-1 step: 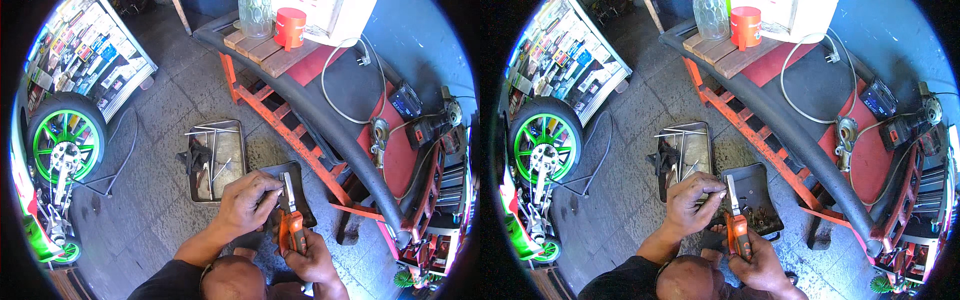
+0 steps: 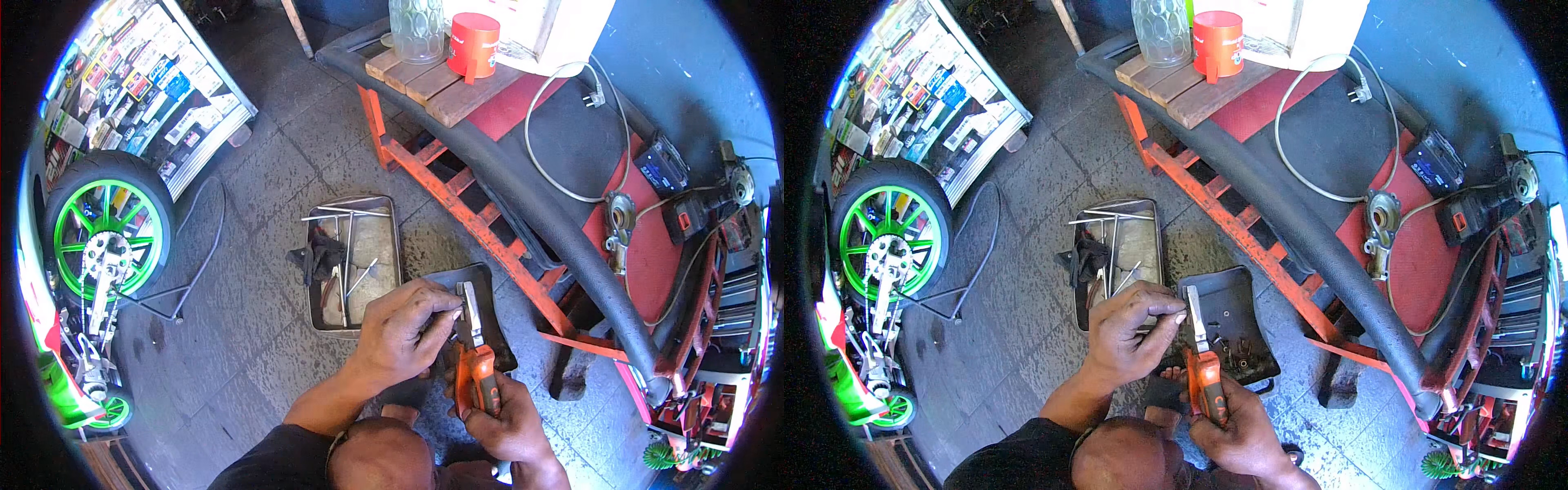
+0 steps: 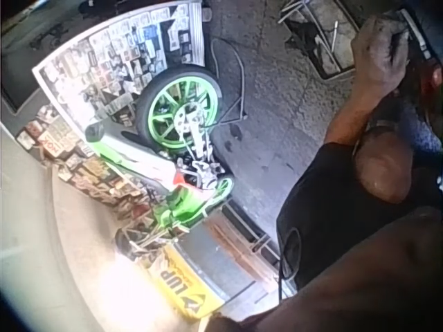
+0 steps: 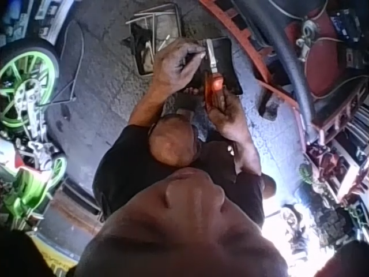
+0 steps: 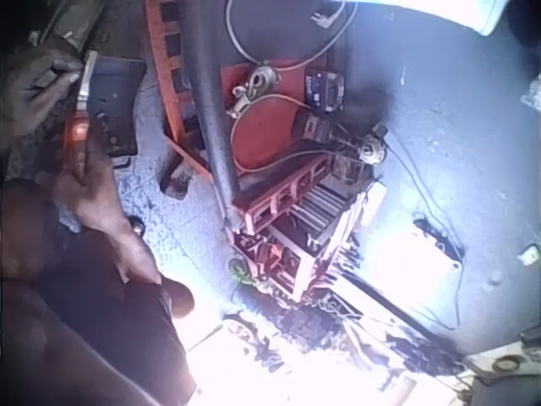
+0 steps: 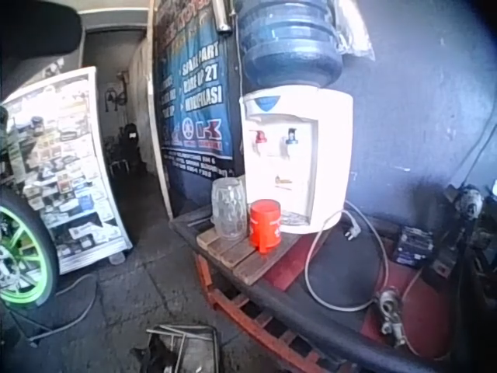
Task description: The recorder is inspecting and cleaning motorcycle carburetor and engine components.
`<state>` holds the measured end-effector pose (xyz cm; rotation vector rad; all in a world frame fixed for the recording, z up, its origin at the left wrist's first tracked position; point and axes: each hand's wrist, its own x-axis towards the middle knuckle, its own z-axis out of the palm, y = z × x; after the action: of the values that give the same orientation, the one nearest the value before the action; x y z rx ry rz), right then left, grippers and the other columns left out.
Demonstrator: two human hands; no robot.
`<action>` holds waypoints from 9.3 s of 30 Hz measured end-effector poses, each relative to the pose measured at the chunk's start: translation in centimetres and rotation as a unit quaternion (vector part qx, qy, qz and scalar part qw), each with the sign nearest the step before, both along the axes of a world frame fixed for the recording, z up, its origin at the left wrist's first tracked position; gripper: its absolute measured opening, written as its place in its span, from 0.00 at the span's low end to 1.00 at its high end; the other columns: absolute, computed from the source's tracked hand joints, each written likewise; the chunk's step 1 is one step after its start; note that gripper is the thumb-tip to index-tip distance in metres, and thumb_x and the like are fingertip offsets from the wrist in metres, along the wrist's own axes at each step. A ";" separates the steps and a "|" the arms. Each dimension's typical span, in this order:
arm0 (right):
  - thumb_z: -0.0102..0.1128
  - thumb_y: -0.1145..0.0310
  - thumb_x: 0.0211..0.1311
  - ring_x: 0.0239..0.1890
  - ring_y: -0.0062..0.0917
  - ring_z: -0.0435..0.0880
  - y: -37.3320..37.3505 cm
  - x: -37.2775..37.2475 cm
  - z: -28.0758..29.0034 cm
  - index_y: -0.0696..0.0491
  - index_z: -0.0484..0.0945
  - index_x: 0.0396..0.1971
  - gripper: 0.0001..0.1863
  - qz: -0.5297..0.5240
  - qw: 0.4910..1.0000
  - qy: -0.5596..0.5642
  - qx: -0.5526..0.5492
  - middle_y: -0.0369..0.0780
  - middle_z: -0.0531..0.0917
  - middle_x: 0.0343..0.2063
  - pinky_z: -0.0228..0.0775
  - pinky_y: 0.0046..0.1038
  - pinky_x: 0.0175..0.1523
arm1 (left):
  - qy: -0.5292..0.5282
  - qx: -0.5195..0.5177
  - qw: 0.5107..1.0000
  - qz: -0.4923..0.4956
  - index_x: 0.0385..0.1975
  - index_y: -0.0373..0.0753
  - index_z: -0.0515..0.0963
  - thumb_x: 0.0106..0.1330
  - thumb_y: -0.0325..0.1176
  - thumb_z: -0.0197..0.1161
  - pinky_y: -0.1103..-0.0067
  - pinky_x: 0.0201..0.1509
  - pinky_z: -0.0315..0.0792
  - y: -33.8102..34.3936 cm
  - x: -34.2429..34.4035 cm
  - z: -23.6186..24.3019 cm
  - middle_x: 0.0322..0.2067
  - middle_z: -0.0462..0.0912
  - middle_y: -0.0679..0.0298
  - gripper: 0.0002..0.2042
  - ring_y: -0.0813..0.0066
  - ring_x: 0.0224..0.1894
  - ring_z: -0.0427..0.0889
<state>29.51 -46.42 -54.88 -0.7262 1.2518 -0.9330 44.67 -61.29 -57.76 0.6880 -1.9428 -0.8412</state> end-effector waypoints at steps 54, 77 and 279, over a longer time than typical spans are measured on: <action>0.60 0.71 0.67 0.38 0.15 0.78 -5.1 -0.4 -0.5 0.65 0.77 0.54 0.19 -0.160 0.983 -0.075 -0.042 0.35 0.83 0.37 0.68 0.17 0.46 | 0.107 0.177 0.978 -0.022 0.35 0.32 0.81 0.62 0.23 0.69 0.77 0.42 0.74 -0.1 -0.3 -0.6 0.35 0.83 0.58 0.05 0.71 0.37 0.82; 0.68 0.75 0.59 0.38 0.14 0.74 -0.5 -0.4 1.0 0.60 0.77 0.49 0.18 -0.025 0.987 -0.145 0.067 0.32 0.79 0.36 0.68 0.21 0.46 | 0.038 0.092 0.995 0.031 0.33 0.33 0.82 0.59 0.20 0.69 0.78 0.37 0.76 -0.5 0.5 0.6 0.31 0.83 0.57 0.05 0.71 0.33 0.84; 0.72 0.67 0.59 0.52 0.37 0.83 -1.0 -5.2 -1.4 0.60 0.84 0.44 0.16 0.027 0.962 0.230 -0.146 0.48 0.81 0.48 0.73 0.34 0.57 | 0.031 0.454 0.887 -0.071 0.35 0.33 0.81 0.69 0.33 0.65 0.79 0.33 0.73 0.6 0.8 1.6 0.25 0.83 0.66 0.09 0.84 0.29 0.77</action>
<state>24.26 -47.47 -56.32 -1.2587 1.5013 -0.9453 45.49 -60.69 -56.17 1.0278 -1.4771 -1.8808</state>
